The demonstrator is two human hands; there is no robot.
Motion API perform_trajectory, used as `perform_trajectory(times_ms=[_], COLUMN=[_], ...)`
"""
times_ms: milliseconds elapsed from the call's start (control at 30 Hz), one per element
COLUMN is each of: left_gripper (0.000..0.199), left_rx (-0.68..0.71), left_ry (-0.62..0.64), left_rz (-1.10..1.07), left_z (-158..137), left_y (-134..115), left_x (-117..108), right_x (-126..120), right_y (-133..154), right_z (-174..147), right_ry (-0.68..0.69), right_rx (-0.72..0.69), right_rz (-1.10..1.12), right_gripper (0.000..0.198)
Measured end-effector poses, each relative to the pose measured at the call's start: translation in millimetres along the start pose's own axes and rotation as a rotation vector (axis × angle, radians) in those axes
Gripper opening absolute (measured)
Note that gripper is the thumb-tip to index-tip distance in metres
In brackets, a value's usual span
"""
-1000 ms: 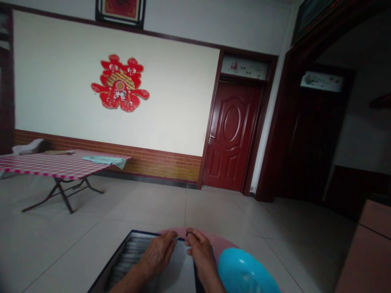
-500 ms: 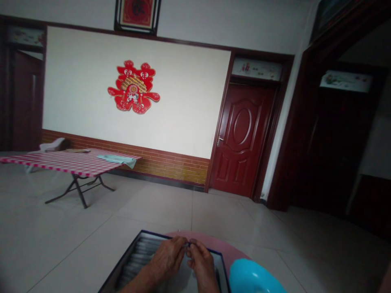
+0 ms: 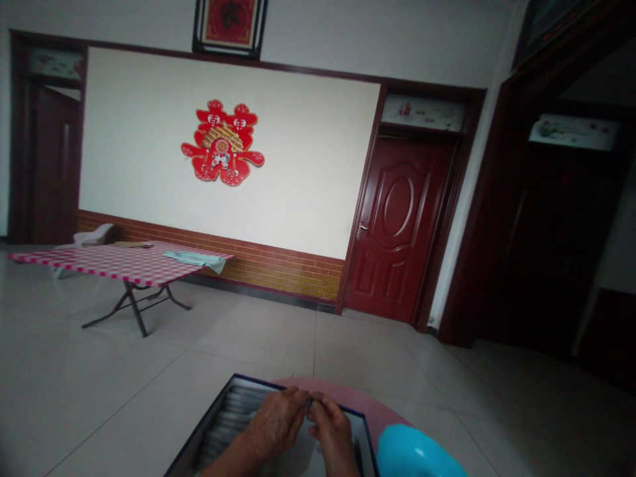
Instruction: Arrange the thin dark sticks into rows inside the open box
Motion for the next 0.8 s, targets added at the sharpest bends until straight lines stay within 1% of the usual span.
perform_trajectory(times_ms=[133,233,300,467,600,700,800], left_gripper=[0.025,0.024,0.023,0.022,0.030,0.024,0.022], left_rx=[-0.036,-0.036,-0.028,-0.002,0.035,0.059,0.057], left_ry=[-0.047,-0.107,-0.111,-0.080,-0.163,-0.199,-0.186], left_rz=[0.085,0.132,0.142,0.126,0.051,0.016,0.031], left_z=[2.6,4.4,4.6,3.2,1.3,0.7,0.9], left_y=[-1.2,-2.0,-2.5,-2.2,0.1,0.8,-1.1], left_x=[-4.8,-5.5,-4.8,-3.0,-2.2,-1.8,-3.4], right_x=[-1.2,-0.7,-0.5,-2.6,-1.9,-0.3,0.3], right_y=[11.5,16.0,15.8,11.2,14.6,20.8,21.7], right_z=[-2.4,-2.7,-1.8,1.5,0.4,-2.5,-3.7], right_ry=[-0.029,-0.033,-0.031,-0.060,-0.045,-0.021,-0.001], right_rx=[-0.047,-0.071,-0.074,-0.040,-0.054,-0.105,-0.172], right_rz=[-0.135,-0.156,-0.151,-0.124,-0.134,-0.242,-0.367], right_gripper=[0.038,0.038,0.038,0.039,0.042,0.039,0.038])
Point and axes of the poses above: each hand's wrist, its own z-axis towards the middle knuckle, its own x-axis out of the palm, y = z × x, the point moved 4 cm from there along z, towards the middle knuckle, and after that the axes turned 7 degrees about y, right-handed, at the moved point
